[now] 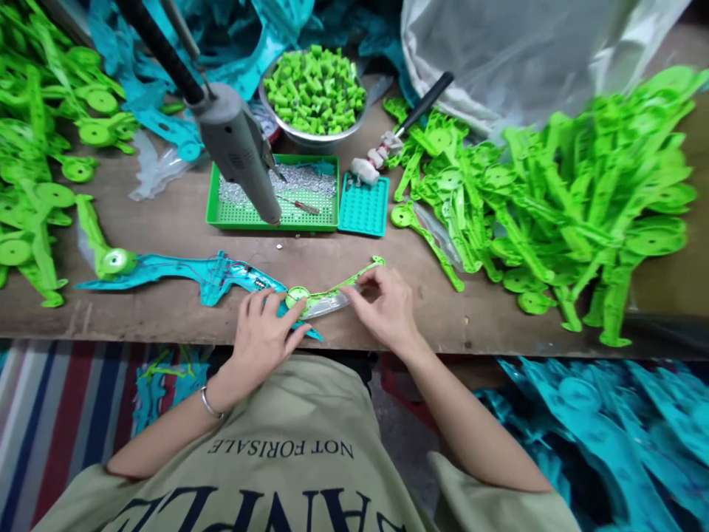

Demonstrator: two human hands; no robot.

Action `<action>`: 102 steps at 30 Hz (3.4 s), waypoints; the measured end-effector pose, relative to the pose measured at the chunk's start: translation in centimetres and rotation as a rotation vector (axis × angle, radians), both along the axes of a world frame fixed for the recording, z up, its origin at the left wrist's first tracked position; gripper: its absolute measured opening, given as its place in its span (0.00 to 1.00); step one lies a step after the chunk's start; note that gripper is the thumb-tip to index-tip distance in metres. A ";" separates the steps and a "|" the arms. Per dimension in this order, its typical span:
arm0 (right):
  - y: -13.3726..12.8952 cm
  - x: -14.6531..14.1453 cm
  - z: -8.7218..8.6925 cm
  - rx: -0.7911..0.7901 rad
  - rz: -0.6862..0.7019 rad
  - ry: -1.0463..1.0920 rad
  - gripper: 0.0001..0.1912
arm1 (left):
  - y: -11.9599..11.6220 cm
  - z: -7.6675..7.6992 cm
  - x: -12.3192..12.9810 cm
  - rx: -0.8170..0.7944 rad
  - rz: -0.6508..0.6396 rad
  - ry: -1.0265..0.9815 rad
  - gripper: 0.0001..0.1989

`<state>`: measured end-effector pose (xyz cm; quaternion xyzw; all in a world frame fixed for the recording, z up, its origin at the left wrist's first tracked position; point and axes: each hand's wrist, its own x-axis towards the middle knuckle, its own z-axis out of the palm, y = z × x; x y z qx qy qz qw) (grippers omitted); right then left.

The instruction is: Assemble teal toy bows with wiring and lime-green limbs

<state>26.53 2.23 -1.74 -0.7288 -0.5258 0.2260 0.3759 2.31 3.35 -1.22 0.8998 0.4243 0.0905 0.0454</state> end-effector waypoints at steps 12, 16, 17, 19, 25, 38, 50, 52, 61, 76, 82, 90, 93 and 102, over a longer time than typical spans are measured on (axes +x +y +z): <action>0.0 -1.3 -0.2 0.082 0.199 -0.081 0.15 | -0.6 -0.9 -0.5 0.060 -0.001 -0.038 0.20; 0.6 -0.3 0.5 0.060 0.197 -0.077 0.12 | -0.5 -1.7 -0.9 0.123 -0.015 -0.069 0.20; 0.9 0.1 0.7 0.049 0.207 -0.084 0.11 | -0.5 -1.8 -0.9 0.133 -0.013 -0.074 0.20; 1.7 1.2 1.3 0.024 0.234 -0.095 0.09 | -0.5 -2.2 -1.0 0.151 -0.011 -0.083 0.20; 6.7 7.0 2.8 -0.008 0.165 -0.148 0.06 | -0.5 -2.6 -1.2 0.193 -0.016 -0.093 0.20; 19.2 15.4 0.5 -0.083 -0.198 -0.588 0.34 | -0.2 -3.3 -1.9 0.208 -0.018 -0.125 0.20; 18.2 17.0 -1.7 0.043 -0.138 -0.628 0.17 | 0.0 -3.3 -1.8 0.221 -0.031 -0.150 0.20; 18.0 17.2 -1.8 0.036 -0.150 -0.635 0.16 | 0.0 -3.2 -1.8 0.225 -0.031 -0.147 0.20; 15.1 11.7 -2.4 0.086 0.244 -0.662 0.14 | 0.3 -3.6 -1.9 0.266 -0.049 -0.160 0.20; 3.7 8.5 2.9 -0.102 0.371 -0.752 0.11 | 1.6 -5.2 -2.4 0.393 -0.084 -0.208 0.18; 1.3 16.2 7.1 -0.128 -0.121 -0.873 0.16 | 1.7 -5.8 -2.7 0.368 -0.078 -0.208 0.21; -0.5 25.5 10.0 -0.092 -0.645 -0.769 0.19 | 1.9 -5.3 -2.2 0.395 -0.092 -0.227 0.21; -0.7 26.0 9.8 -0.166 -0.628 -0.703 0.20 | 2.0 -5.7 -2.5 0.395 -0.098 -0.235 0.23; -0.7 21.4 7.3 -0.249 -0.447 -0.806 0.16 | 1.7 -5.8 -2.7 0.313 -0.078 -0.245 0.21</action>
